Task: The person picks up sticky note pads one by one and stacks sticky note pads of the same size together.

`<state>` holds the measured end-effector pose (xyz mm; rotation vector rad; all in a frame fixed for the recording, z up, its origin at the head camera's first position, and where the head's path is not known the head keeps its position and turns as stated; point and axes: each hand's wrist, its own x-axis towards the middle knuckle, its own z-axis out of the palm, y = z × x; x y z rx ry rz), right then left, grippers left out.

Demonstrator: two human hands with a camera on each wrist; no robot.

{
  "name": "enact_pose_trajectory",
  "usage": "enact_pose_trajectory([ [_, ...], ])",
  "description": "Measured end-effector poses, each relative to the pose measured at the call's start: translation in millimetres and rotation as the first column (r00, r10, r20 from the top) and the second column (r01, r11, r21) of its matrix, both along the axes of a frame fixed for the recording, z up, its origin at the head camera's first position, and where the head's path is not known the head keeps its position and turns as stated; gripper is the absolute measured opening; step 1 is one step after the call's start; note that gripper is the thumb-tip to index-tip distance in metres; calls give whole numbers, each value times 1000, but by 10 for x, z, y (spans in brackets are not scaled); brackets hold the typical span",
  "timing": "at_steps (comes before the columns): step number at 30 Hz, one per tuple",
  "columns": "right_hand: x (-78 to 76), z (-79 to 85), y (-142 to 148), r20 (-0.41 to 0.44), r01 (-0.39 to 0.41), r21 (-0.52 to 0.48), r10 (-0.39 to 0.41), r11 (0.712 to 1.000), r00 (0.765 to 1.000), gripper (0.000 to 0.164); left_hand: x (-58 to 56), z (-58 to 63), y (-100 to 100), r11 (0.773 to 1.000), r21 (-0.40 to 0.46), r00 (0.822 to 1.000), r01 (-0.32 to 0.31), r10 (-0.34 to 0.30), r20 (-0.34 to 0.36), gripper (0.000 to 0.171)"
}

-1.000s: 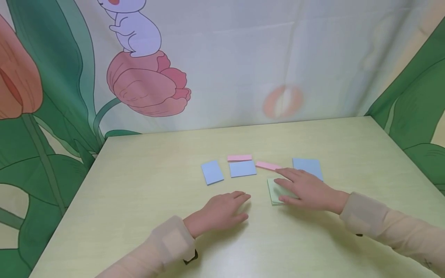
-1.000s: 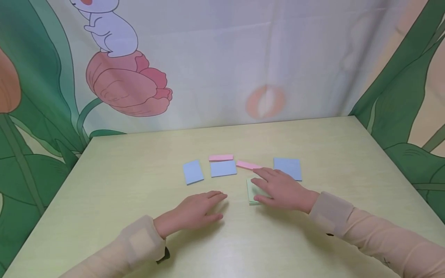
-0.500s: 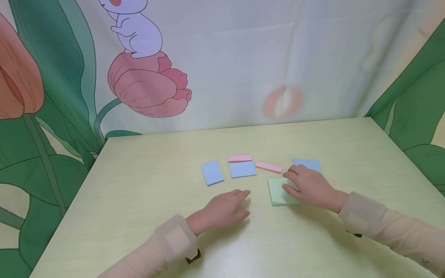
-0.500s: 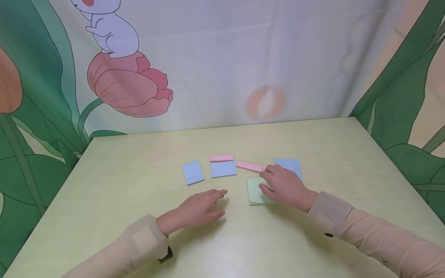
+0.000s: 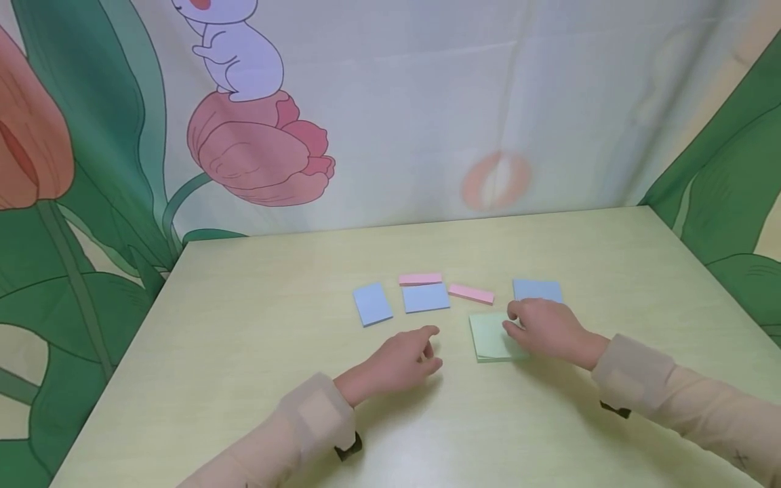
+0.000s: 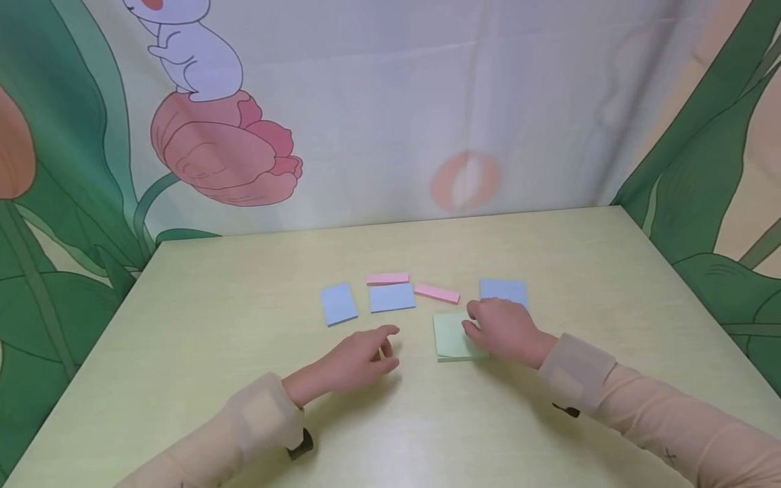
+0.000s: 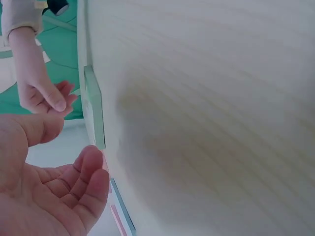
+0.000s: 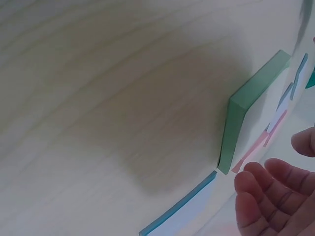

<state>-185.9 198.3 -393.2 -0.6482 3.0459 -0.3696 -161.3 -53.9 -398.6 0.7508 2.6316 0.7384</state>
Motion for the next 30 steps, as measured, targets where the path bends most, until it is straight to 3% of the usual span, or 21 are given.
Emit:
enact_pose_trajectory([
  [6, -16, 40, 23, 157, 72, -24, -68, 997, 985, 16, -56, -35, 23, 994, 77, 992, -76, 68, 110, 33],
  [17, -88, 19, 98, 250, 122, -5, -117, 992, 961, 19, -131, -40, 93, 995, 82, 996, -51, 45, 71, 24],
  [30, -146, -68, 167, 346, 161, -136, -105, 978, 932, 14, -212, -81, 193, 991, 93, 987, -96, 83, 138, 24],
])
